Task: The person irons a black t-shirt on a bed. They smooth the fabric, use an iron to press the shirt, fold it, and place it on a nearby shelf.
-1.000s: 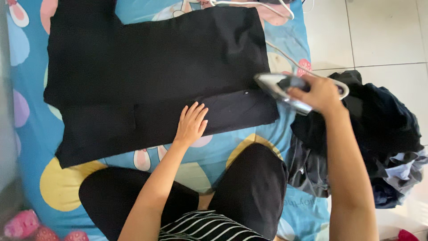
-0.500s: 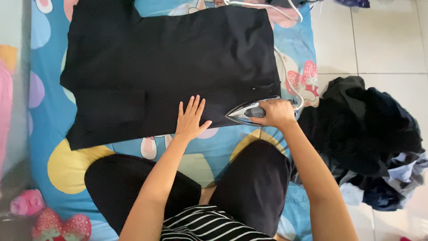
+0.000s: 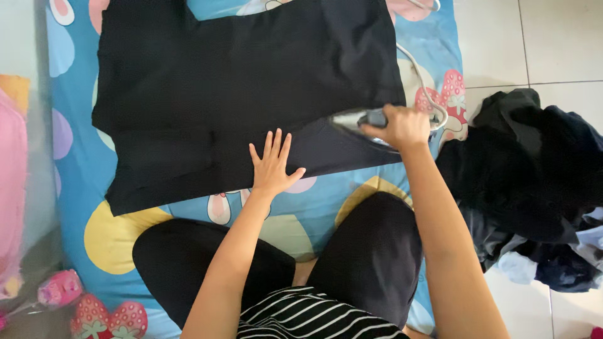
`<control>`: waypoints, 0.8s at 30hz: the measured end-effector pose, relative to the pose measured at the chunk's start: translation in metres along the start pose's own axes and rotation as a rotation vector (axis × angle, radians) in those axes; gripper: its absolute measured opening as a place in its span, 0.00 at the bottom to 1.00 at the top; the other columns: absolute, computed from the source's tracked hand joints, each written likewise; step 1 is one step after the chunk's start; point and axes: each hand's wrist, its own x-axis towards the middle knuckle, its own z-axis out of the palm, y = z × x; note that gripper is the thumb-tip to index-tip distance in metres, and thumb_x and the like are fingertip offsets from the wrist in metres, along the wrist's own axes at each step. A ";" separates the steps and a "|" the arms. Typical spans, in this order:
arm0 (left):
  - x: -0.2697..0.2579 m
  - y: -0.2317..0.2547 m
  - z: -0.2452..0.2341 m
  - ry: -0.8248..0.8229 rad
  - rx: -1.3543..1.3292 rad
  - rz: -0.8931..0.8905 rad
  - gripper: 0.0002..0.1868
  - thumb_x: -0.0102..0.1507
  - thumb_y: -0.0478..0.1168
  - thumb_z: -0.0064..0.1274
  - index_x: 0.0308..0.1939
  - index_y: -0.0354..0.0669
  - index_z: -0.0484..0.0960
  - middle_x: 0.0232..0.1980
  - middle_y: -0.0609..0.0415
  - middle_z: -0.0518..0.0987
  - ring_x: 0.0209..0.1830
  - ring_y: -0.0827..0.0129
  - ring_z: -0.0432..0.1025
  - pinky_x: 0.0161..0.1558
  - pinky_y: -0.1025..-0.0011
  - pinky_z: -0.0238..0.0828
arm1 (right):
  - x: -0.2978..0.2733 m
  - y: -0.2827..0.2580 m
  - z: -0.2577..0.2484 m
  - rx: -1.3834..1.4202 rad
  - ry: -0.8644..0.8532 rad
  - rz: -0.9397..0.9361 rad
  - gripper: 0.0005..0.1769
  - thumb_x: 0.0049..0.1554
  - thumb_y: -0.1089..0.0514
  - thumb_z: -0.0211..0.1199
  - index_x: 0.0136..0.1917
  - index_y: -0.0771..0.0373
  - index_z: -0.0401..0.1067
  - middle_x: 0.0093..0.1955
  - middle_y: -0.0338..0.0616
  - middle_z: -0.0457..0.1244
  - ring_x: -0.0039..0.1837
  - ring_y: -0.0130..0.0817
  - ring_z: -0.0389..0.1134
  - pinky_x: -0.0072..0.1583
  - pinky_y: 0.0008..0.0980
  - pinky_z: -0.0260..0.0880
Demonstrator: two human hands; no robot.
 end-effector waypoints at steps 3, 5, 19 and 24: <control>0.001 0.000 0.002 0.004 0.010 0.002 0.56 0.57 0.68 0.56 0.80 0.48 0.52 0.83 0.44 0.48 0.83 0.50 0.40 0.69 0.24 0.33 | 0.013 0.001 -0.001 -0.037 -0.068 0.065 0.38 0.46 0.17 0.66 0.36 0.55 0.78 0.30 0.44 0.68 0.34 0.43 0.71 0.37 0.42 0.69; 0.003 0.000 0.002 -0.004 0.005 0.004 0.56 0.56 0.68 0.56 0.79 0.47 0.52 0.82 0.43 0.48 0.83 0.49 0.40 0.68 0.23 0.32 | 0.013 0.007 -0.005 -0.009 -0.095 -0.068 0.38 0.46 0.16 0.66 0.35 0.54 0.77 0.30 0.44 0.67 0.35 0.44 0.71 0.39 0.43 0.70; 0.002 -0.002 0.008 0.016 -0.044 0.009 0.57 0.54 0.67 0.58 0.79 0.46 0.53 0.82 0.41 0.48 0.83 0.48 0.40 0.68 0.22 0.31 | 0.018 -0.009 -0.006 0.059 -0.064 -0.063 0.35 0.43 0.19 0.68 0.36 0.53 0.79 0.30 0.43 0.68 0.35 0.44 0.72 0.39 0.43 0.71; -0.001 -0.003 0.007 0.048 -0.056 0.013 0.57 0.55 0.66 0.60 0.80 0.47 0.53 0.83 0.42 0.48 0.84 0.48 0.40 0.69 0.23 0.30 | 0.010 -0.018 -0.014 0.089 -0.128 -0.219 0.34 0.42 0.19 0.68 0.34 0.52 0.79 0.30 0.43 0.68 0.37 0.44 0.72 0.40 0.43 0.71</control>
